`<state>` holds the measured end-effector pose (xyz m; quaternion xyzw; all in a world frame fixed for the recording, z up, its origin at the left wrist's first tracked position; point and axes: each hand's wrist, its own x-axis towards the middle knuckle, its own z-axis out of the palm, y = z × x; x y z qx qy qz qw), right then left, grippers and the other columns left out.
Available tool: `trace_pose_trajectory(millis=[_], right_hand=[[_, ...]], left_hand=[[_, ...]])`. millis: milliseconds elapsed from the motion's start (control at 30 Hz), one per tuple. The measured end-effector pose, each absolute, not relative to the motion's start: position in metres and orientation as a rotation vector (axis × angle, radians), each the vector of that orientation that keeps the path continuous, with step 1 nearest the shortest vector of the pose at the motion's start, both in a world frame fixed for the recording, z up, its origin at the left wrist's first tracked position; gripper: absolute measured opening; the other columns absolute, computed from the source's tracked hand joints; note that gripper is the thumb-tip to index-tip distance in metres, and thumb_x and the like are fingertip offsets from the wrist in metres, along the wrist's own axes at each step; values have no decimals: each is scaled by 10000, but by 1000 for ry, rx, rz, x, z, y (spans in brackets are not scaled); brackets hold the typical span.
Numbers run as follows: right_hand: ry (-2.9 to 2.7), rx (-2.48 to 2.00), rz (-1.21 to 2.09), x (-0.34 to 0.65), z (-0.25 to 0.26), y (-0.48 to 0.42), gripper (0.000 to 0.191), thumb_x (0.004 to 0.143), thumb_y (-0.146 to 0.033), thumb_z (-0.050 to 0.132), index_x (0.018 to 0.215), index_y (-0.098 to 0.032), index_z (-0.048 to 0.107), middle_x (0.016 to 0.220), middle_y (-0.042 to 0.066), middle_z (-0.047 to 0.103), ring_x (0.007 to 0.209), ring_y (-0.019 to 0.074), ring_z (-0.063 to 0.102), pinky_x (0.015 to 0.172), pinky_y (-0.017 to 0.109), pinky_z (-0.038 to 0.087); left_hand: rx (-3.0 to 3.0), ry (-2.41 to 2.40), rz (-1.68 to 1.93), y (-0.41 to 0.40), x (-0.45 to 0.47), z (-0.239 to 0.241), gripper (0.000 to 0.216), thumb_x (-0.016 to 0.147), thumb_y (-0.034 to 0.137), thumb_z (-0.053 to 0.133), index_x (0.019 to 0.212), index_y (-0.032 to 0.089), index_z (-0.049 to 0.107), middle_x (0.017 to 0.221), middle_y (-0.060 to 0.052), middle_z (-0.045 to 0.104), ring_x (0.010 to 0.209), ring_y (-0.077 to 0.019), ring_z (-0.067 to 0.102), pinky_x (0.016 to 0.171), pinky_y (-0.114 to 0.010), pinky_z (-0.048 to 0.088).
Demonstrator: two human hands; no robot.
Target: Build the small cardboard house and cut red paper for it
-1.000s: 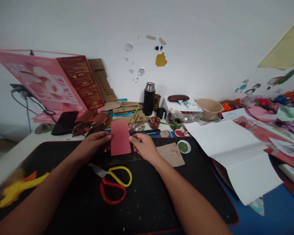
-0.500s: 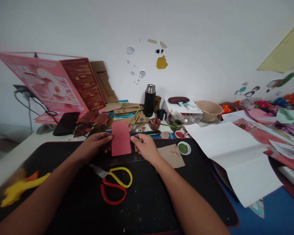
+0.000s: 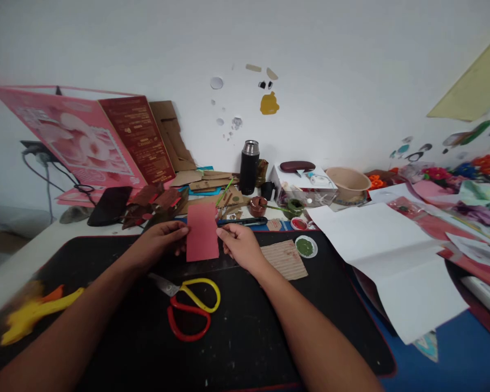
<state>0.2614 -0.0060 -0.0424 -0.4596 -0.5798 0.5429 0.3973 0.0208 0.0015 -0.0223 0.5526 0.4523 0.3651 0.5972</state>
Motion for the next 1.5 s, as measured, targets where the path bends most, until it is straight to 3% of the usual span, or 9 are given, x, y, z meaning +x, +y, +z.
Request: trace_pose_trajectory(millis=[800, 1300, 1500], right_hand=[[-1454, -1176, 1384, 260, -45, -5, 389, 868, -586, 639, 791, -207, 600, 521, -64, 526, 414, 93, 412, 408, 222, 288], [-1501, -1182, 1357, 265, -38, -5, 403, 899, -577, 627, 731, -221, 540, 493, -71, 499, 407, 97, 409, 426, 231, 288], [-1607, -1202, 1337, 267, -36, -7, 367, 932, -531, 612, 752, -214, 566, 501, -71, 506, 413, 96, 412, 438, 227, 285]], left_hand=[[1265, 1067, 873, 3, 20, -23, 404, 751, 531, 825, 837, 167, 671, 630, 21, 654, 533, -118, 558, 509, -236, 435], [1278, 1085, 885, 3, 19, -24, 529, 763, 682, 768, 859, 170, 674, 667, 6, 659, 565, -139, 594, 513, -248, 453], [1321, 1111, 813, 2, 19, -23, 479, 795, 644, 744, 783, 181, 621, 590, 30, 607, 482, -102, 501, 477, -225, 387]])
